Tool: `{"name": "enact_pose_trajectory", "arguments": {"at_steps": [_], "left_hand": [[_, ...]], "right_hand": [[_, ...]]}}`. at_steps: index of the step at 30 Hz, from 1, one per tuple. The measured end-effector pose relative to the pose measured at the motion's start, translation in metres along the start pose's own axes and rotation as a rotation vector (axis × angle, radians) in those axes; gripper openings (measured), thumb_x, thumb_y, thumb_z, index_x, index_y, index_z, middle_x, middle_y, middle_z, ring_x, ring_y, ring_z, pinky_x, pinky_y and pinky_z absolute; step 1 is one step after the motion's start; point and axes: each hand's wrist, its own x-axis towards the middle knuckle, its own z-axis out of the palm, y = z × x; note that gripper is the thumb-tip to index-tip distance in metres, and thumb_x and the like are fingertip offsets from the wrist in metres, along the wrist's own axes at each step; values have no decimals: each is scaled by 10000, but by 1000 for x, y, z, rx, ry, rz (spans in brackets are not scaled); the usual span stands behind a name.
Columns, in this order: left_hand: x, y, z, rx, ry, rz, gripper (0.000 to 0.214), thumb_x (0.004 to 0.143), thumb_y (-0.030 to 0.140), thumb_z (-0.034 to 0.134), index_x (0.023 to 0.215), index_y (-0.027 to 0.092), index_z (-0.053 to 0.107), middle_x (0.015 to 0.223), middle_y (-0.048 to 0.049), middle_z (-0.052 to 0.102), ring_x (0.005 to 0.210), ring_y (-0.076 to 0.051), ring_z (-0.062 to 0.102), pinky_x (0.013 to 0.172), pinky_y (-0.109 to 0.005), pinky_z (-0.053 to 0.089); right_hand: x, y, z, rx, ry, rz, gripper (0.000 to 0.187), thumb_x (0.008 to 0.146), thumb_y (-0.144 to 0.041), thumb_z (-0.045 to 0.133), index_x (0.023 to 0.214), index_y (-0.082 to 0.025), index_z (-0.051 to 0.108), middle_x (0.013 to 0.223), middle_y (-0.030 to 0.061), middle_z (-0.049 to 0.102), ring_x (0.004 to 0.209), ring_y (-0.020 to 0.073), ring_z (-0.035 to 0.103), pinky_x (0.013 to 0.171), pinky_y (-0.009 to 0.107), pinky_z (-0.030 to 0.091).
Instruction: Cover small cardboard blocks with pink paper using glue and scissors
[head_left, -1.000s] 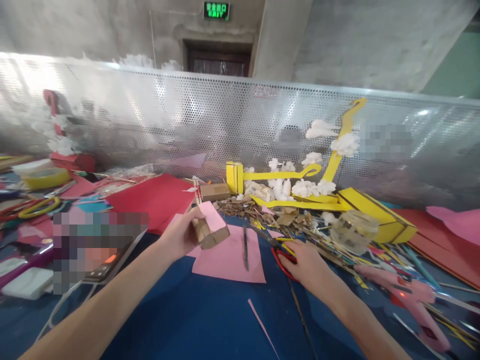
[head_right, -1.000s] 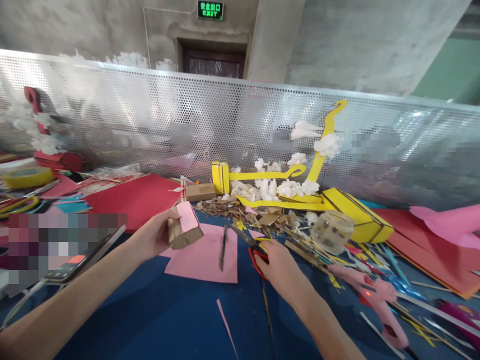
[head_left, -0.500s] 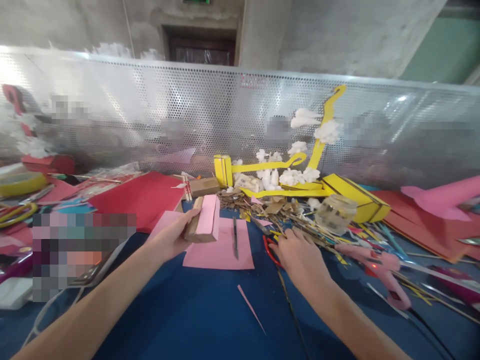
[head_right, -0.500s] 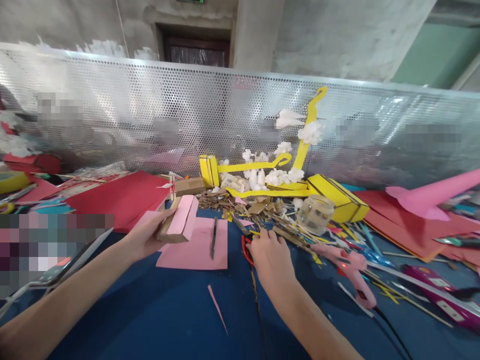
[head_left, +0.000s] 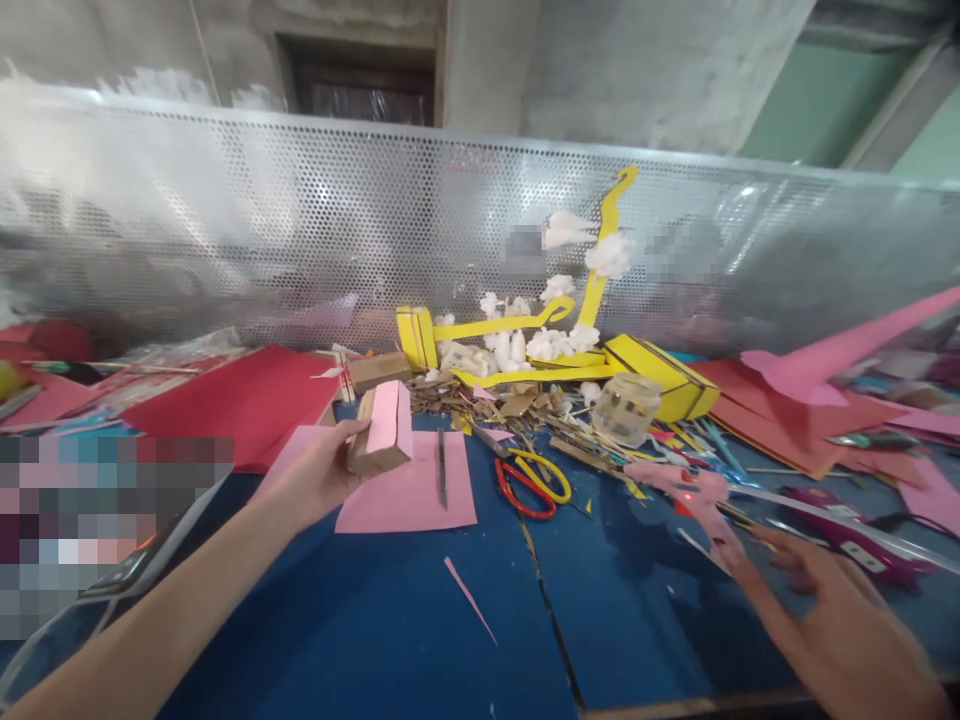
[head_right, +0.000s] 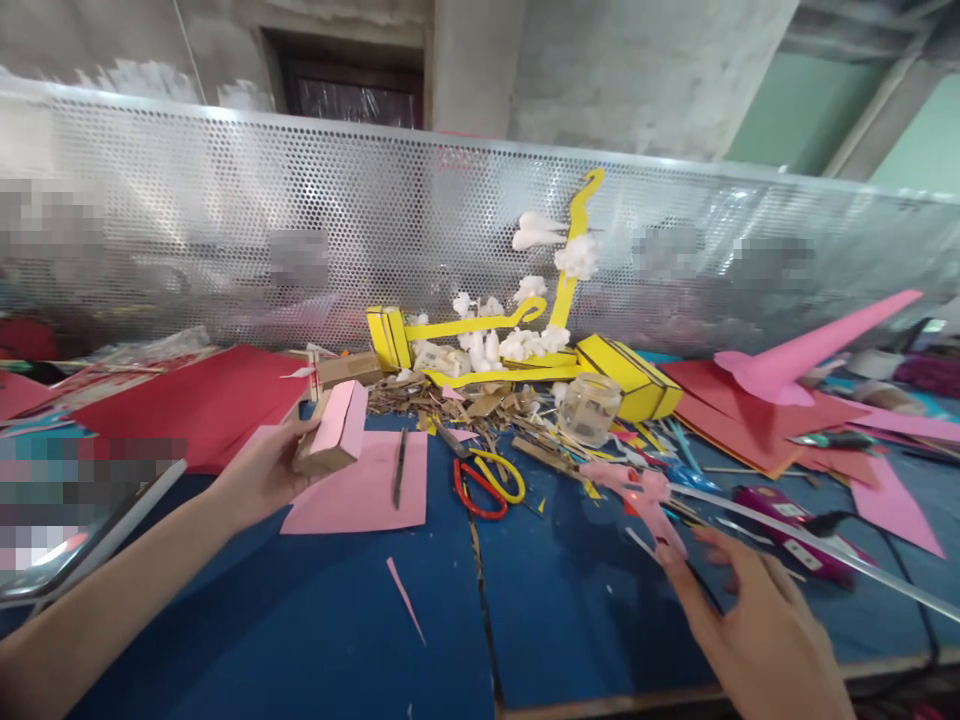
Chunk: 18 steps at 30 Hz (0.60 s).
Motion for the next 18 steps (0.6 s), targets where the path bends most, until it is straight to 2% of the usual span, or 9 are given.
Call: {"name": "enact_pose_trajectory", "arguments": {"at_steps": [3,7,10,12,15,18], "left_hand": [[0,-1,-1,12,-23,-4,287,887,100,691,1172,81,665,888,-109,787,728,-194,764,688,-268,656],[2,-2,-4,18,-61,-1,354,856,134,735,1197,74,662,983,-140,794,801,-225,778,718,-292,661],[2,-2,-5,7,-53,-1,379,854,144,732,1217,66,654,1006,-149,794,812,-232,783,721,-294,663],[2,-2,-4,6,-46,5,376,857,147,730,1219,78,654,1016,-146,794,824,-234,785,733,-301,668],[2,-1,-3,10,-33,35,331,861,132,727,1185,102,663,986,-128,796,796,-218,781,702,-281,668],[1,-1,-2,7,-2,56,249,888,124,696,1135,91,679,913,-116,791,723,-194,766,661,-265,663]], "right_hand": [[31,-16,5,46,-135,-10,530,752,-708,534,932,-233,686,941,151,721,828,382,716,656,477,550],[50,-33,5,146,-237,-95,315,812,-554,560,757,-253,637,932,184,726,905,370,729,762,455,537],[50,-31,-3,180,-263,-63,248,828,-493,597,817,-256,670,997,198,751,975,369,724,806,451,526],[46,-25,-10,183,-303,29,253,816,-504,648,874,-261,690,968,190,766,908,366,735,763,455,521],[44,-22,-19,241,-288,119,408,763,-651,714,866,-256,708,895,196,775,841,380,740,723,474,514],[50,-37,-28,435,-277,88,678,683,-872,666,854,-221,745,903,226,779,828,373,746,761,486,535]]}}
